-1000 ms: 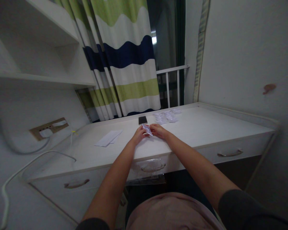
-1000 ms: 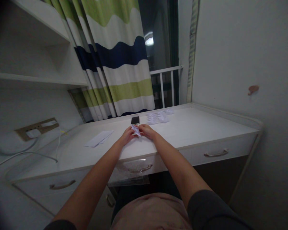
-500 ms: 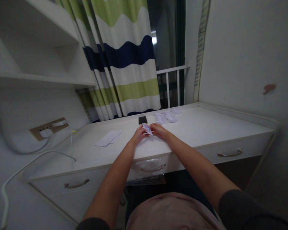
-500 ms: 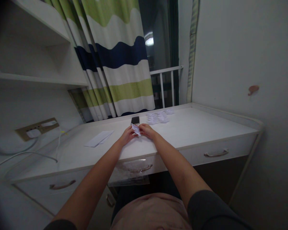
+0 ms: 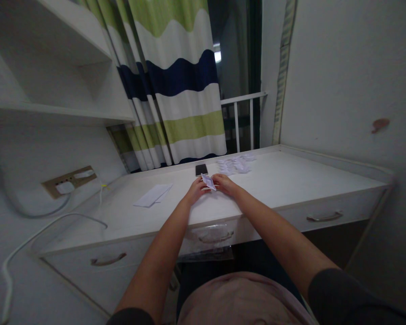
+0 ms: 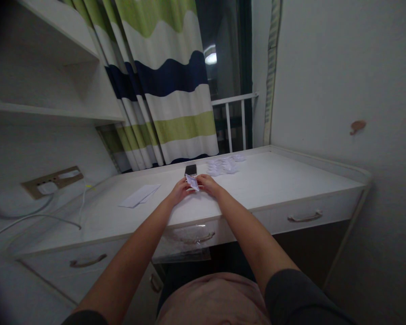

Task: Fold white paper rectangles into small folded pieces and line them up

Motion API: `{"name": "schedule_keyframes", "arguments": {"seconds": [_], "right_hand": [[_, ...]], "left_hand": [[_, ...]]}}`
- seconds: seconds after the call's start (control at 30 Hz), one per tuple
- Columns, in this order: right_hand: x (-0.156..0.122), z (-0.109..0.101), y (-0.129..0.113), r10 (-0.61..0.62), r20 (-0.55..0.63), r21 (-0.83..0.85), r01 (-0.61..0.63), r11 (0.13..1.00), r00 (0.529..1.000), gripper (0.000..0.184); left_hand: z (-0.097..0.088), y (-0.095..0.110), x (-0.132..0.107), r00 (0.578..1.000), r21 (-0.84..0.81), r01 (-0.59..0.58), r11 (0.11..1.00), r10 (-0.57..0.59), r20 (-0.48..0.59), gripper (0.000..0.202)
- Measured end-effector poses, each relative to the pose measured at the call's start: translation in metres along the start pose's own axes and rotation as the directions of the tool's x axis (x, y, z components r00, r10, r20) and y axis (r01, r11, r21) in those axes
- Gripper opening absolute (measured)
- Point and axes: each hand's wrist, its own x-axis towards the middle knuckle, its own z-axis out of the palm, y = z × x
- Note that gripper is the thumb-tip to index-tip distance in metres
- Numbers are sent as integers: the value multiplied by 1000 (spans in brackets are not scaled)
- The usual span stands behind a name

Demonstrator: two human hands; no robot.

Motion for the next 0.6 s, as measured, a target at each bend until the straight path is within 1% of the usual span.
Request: {"name": "schedule_keyframes", "arguments": {"seconds": [0.2, 0.4, 0.6], "right_hand": [[-1, 0, 0, -10, 10, 10, 10, 1000, 1000, 9], [3, -1, 2, -19, -23, -15, 18, 1000, 1000, 13], [7, -4, 6, -28, -23, -26, 27, 999, 999, 14]], "left_hand": [[-1, -1, 1, 1000, 2, 0, 1000, 0, -5, 29], [-2, -2, 1, 1000, 12, -2, 1000, 2, -3, 28], [-2, -4, 3, 999, 11, 6, 1000, -5, -48, 27]]}}
